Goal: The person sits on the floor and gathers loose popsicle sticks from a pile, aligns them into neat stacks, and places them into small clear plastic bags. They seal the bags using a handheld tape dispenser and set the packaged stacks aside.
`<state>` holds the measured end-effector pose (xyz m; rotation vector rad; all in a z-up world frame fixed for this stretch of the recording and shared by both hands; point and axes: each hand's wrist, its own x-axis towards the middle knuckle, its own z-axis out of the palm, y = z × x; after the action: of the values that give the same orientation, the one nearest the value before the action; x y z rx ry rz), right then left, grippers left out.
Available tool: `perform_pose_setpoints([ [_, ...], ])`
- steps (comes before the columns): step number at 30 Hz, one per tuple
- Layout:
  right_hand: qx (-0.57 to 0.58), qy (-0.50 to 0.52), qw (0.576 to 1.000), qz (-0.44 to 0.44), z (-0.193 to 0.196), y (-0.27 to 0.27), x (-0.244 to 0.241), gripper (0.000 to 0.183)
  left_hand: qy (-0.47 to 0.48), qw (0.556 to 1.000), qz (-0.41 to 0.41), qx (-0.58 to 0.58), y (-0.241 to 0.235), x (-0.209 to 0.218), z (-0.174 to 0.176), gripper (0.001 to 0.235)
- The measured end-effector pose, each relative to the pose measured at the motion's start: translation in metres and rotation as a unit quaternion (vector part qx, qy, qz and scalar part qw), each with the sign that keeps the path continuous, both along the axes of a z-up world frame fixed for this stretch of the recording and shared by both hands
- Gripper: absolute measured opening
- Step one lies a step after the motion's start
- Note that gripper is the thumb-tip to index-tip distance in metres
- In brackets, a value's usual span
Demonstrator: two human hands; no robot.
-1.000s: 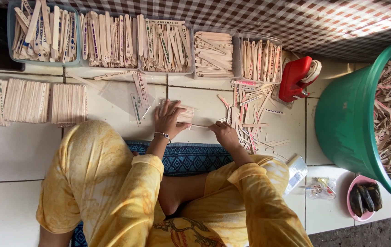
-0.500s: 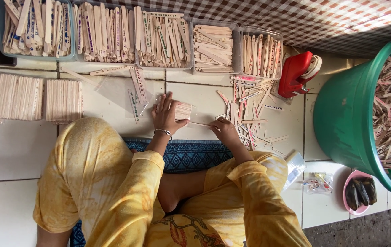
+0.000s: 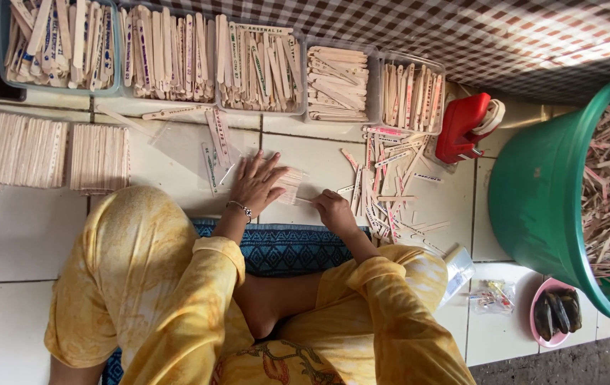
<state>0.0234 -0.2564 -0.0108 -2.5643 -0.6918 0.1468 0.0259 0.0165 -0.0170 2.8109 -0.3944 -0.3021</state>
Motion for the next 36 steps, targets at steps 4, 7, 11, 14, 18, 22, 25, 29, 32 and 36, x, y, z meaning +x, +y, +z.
perform_pose_setpoints([
  [4, 0.049, 0.008, 0.999, 0.016, 0.011, 0.038, 0.002, 0.008, 0.011, 1.000, -0.010, 0.003, 0.003, -0.001, 0.003, 0.058],
  [7, 0.079, 0.017, 0.996, 0.022, 0.027, 0.045, 0.007, 0.010, 0.051, 0.998, -0.032, -0.004, 0.007, 0.001, 0.027, 0.088],
  [11, 0.194, 0.063, 0.978, -0.045, 0.110, 0.052, 0.017, 0.014, 0.043, 0.992, 0.007, -0.122, -0.010, 0.003, 0.011, 0.096],
  [14, 0.269, 0.099, 0.952, -0.108, 0.172, 0.055, 0.015, 0.012, -0.004, 0.963, 0.036, -0.269, -0.030, -0.005, 0.042, 0.053],
  [18, 0.281, 0.141, 0.944, -0.101, 0.222, 0.066, 0.003, 0.011, -0.021, 0.955, 0.053, -0.292, -0.040, -0.024, 0.079, 0.010],
  [22, 0.284, 0.154, 0.944, -0.065, 0.208, 0.071, -0.018, 0.011, 0.068, 0.929, 0.092, -0.352, -0.044, -0.059, 0.082, 0.016],
  [25, 0.282, 0.170, 0.943, -0.044, 0.194, 0.068, -0.025, 0.009, 0.120, 0.885, 0.142, -0.426, -0.043, -0.071, 0.082, 0.021],
  [29, 0.210, 0.175, 0.959, -0.081, 0.189, 0.064, -0.022, 0.023, 0.096, 0.876, 0.120, -0.457, -0.035, -0.069, 0.112, 0.019],
  [32, 0.190, 0.237, 0.949, -0.088, 0.194, 0.062, -0.017, 0.027, 0.091, 0.880, 0.108, -0.453, -0.036, -0.067, 0.113, 0.020],
  [36, 0.112, 0.275, 0.952, -0.073, 0.190, 0.059, -0.019, 0.022, 0.112, 0.870, 0.104, -0.468, -0.034, -0.074, 0.099, 0.023],
])
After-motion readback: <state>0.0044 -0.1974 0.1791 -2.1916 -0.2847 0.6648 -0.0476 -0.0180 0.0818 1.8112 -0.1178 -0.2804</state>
